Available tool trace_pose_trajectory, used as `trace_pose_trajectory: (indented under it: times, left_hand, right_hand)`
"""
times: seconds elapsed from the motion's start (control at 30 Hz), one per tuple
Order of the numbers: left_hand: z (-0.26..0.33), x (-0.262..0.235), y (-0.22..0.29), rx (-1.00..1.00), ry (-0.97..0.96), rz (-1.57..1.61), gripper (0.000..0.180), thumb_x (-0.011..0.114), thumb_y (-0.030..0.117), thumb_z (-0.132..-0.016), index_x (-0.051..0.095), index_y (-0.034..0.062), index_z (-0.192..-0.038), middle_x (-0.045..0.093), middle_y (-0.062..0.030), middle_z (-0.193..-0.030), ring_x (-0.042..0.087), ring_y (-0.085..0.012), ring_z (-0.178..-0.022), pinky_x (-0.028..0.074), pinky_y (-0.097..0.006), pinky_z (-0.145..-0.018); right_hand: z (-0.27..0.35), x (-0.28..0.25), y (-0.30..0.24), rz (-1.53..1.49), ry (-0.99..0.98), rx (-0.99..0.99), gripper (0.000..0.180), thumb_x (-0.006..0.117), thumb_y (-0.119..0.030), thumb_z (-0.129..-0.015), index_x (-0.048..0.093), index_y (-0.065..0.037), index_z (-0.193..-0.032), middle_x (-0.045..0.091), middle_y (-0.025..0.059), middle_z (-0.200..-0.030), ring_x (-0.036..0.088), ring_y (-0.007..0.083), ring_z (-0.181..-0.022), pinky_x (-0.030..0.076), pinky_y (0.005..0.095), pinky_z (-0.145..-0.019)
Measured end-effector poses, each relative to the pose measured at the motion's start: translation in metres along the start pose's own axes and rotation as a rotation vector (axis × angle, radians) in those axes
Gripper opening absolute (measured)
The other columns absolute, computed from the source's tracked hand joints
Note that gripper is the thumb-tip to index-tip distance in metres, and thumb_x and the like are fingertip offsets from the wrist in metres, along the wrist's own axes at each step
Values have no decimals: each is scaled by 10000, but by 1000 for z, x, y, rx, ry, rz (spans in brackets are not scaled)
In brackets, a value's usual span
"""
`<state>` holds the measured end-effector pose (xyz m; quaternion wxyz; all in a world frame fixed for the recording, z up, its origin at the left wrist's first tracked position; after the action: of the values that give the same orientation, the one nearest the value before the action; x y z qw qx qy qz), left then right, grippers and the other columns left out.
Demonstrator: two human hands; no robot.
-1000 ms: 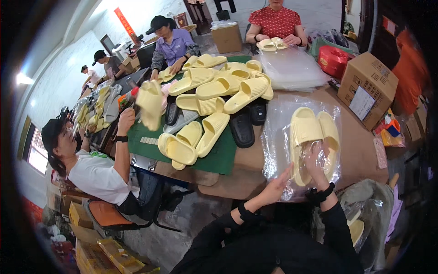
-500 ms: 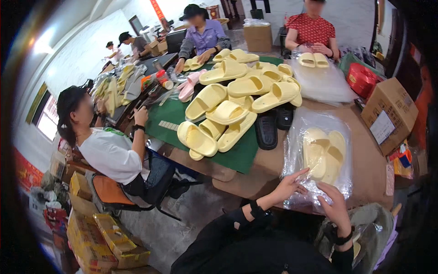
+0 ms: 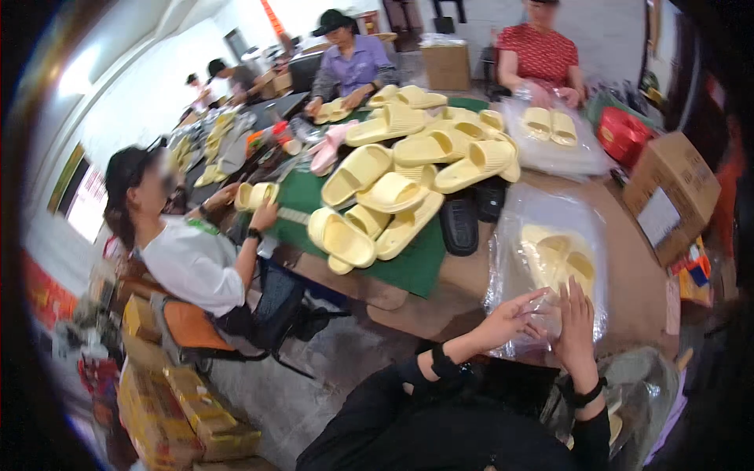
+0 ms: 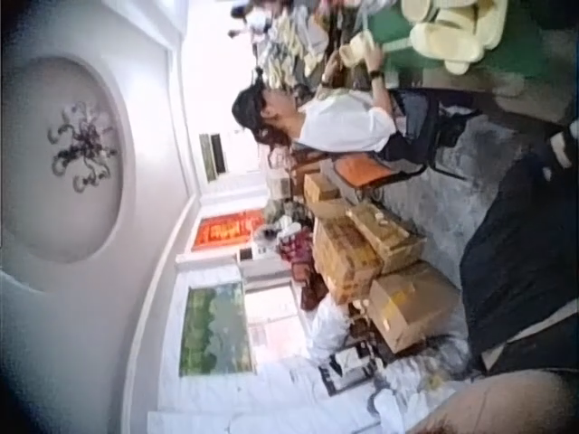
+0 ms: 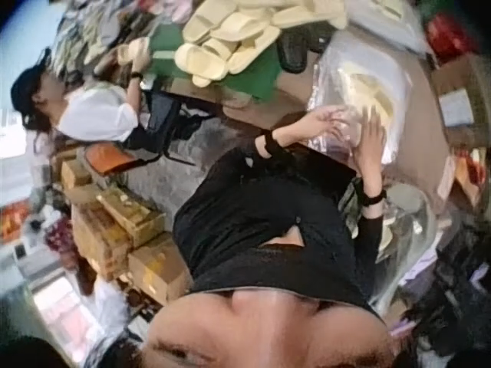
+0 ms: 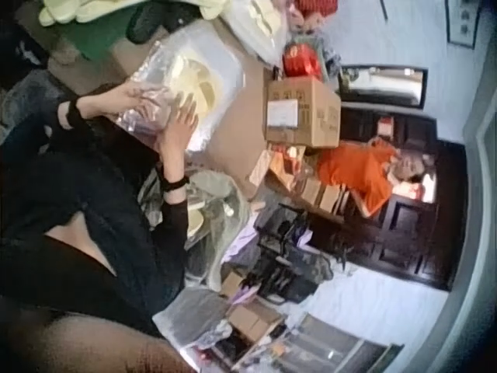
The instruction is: Packing manufactured foam sandals and slides into plastic bags and placing them in a large sack.
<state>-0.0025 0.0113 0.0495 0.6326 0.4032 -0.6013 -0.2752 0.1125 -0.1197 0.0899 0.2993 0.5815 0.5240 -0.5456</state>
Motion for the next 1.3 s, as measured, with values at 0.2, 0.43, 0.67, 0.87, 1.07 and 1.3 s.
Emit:
trace_pose_trajectory:
  times: [0.2, 0.43, 0.67, 0.87, 1.07, 1.3]
  left_hand:
    - [10, 1, 12, 82, 74, -292, 603, 518, 3, -874, 260, 33, -1418, 516, -117, -1236, 583, -158, -937, 467, -294, -833]
    - [-10, -39, -46, 3, 221, -1195, 509, 578, 266, -852, 421, 125, -1315, 439, -203, -1295, 465, -334, -1131, 397, -480, -909]
    - [-5, -43, -66, -64, 134, -1785, 417, 601, 343, -809, 563, 222, -1207, 357, -199, -1380, 239, -472, -1291, 172, -705, -970]
    - [-3, -42, -63, -78, 138, -1757, 410, 599, 336, -817, 558, 249, -1215, 342, -177, -1398, 235, -453, -1301, 172, -709, -969]
    - [-4, -41, -64, -62, 141, -1737, 416, 603, 328, -817, 553, 257, -1224, 336, -166, -1405, 232, -441, -1306, 157, -707, -979]
    - [-1, -45, -64, -48, 157, -1715, 419, 603, 319, -818, 550, 258, -1230, 332, -168, -1402, 227, -442, -1307, 165, -711, -974]
  right_hand:
    - [-10, -24, 20, -89, 261, 85, 623, 567, 30, -734, 473, -201, -1306, 566, 124, -1200, 637, 274, -836, 518, 353, -680]
    - [14, -61, 94, -790, 688, 487, 449, 424, 117, -779, 590, -80, -1147, 613, 62, -1098, 643, 195, -889, 536, 318, -700]
    - [44, -110, 130, -777, 1278, 387, 322, 438, 61, -822, 590, 5, -1100, 626, 51, -918, 616, 130, -808, 505, 263, -690]
    - [79, -122, 139, 68, 654, 179, 344, 497, 61, -692, 670, -65, -962, 665, 141, -958, 637, 289, -915, 493, 331, -823]
    - [125, -68, 193, 162, 217, 522, 248, 531, -4, -710, 700, -91, -869, 667, 130, -835, 626, 298, -797, 492, 400, -718]
    - [115, -52, 214, 284, 276, 521, 250, 519, -22, -731, 706, -109, -872, 661, 134, -856, 625, 314, -816, 490, 413, -723]
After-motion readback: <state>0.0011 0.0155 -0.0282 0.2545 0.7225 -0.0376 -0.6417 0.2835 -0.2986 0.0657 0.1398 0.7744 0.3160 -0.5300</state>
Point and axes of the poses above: each hand's wrist, its own z-axis away from the middle knuckle, its own x-axis out of the palm, y = z × x, the point moved 2 cm from there along -z, towards the middle knuckle
